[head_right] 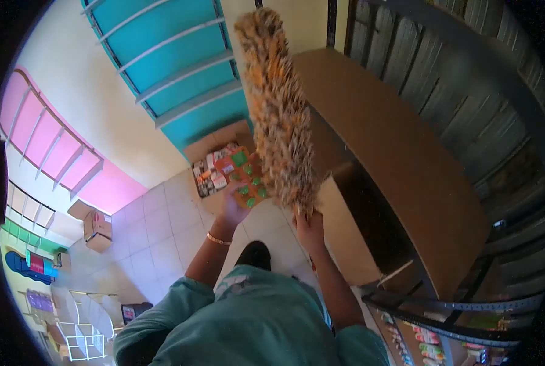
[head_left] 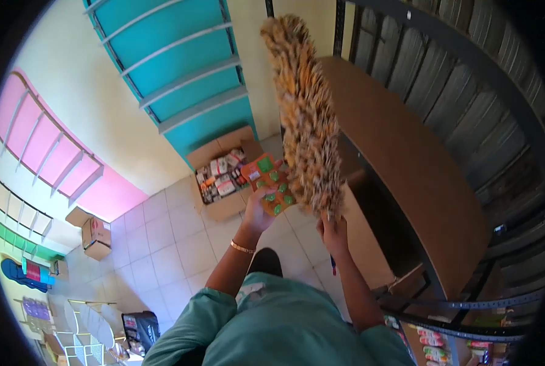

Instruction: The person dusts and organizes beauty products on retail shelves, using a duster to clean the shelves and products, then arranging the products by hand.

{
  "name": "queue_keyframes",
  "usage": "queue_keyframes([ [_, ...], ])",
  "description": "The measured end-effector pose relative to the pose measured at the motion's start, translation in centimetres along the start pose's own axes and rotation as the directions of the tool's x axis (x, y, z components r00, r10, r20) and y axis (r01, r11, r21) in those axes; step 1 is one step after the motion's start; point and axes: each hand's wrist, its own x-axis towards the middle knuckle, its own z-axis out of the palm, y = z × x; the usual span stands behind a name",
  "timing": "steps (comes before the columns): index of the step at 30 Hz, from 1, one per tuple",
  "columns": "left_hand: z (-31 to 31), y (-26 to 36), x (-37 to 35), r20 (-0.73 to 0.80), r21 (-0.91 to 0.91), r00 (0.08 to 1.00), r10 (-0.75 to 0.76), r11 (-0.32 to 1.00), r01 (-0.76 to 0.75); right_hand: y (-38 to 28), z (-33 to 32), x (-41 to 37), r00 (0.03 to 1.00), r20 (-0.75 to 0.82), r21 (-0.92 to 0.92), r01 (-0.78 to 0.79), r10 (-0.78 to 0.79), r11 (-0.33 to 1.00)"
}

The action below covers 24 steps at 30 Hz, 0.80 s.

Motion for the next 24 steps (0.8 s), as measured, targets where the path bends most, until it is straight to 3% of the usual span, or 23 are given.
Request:
queue_keyframes([
  [1, -0.3, 0.5, 0.9, 0.027, -0.068, 0.998, 0.049, 0.997, -0.047, -0.2, -0.1, -0.1, 0.999, -0.011, -0.043, 0.03, -0.031, 0.999],
  [3, -1.9, 0.9, 3.1, 0.079, -0.212, 0.988, 0.132, 0.971, -0.113, 0.2, 0.4, -0.4, 0.998, 0.011, 0.213, -0.065, 0.064, 0.975],
  [6, 2.4, 2.2, 4.8, -0.258, -0.156, 0.964, 0.059, 0.982, -0.102, 4.5, 0.3, -0.4, 0.989, 0.146, 0.21, -0.063, 0.033, 0.976],
  [8, -6.9, -1.1, 6.2, -0.046, -0.06, 0.998, -0.03, 0.998, 0.028, 2.1, 2.4, 1.1, 0.989, 0.027, 0.173, 0.137, -0.144, 0.975],
  [10, -8.8, -2.3, 5.8, -0.057, 0.099, 0.997, -0.058, 0.993, 0.063, 1.4, 3.6, 2.7, 0.972, -0.012, 0.107, 0.235, -0.235, 0.966],
  [12, -6.5, -0.9, 7.8, -0.12, 0.088, 0.989, -0.083, 0.992, 0.094, 2.1, 3.5, 4.4, 0.967, 0.035, 0.011, 0.254, -0.254, 0.967],
  [14, -7.8, 0.7, 10.3, 0.086, -0.132, 0.987, -0.134, 0.981, 0.144, 0.8, 4.0, 6.3, 0.955, 0.065, -0.196, 0.295, -0.288, 0.935],
  [16, -9.3, 3.3, 12.7, 0.37, -0.293, 0.921, -0.126, 0.925, 0.244, 3.8, 5.0, 8.5, 0.952, 0.025, -0.125, 0.305, -0.305, 0.944],
  [18, -11.3, 4.2, 14.6, 0.23, -0.269, 0.963, -0.142, 0.942, 0.203, 2.8, 6.0, 10.9, 0.965, 0.065, -0.199, 0.262, -0.254, 0.944],
  [20, -13.7, 5.2, 16.7, 0.078, -0.237, 0.984, -0.158, 0.956, 0.172, -3.0, 8.0, 10.9, 0.983, 0.151, -0.425, 0.158, -0.102, 0.891],
  [23, -14.6, 8.4, 20.1, -0.123, -0.173, 0.979, -0.166, 0.974, 0.143, -4.4, 11.3, 13.8, 0.977, 0.085, -0.667, 0.203, -0.198, 0.717],
  [24, -12.0, 10.4, 19.7, -0.166, -0.153, 0.972, -0.166, 0.978, 0.141, -3.7, 11.9, 14.9, 0.97, 0.012, -0.644, 0.194, -0.243, 0.741],
])
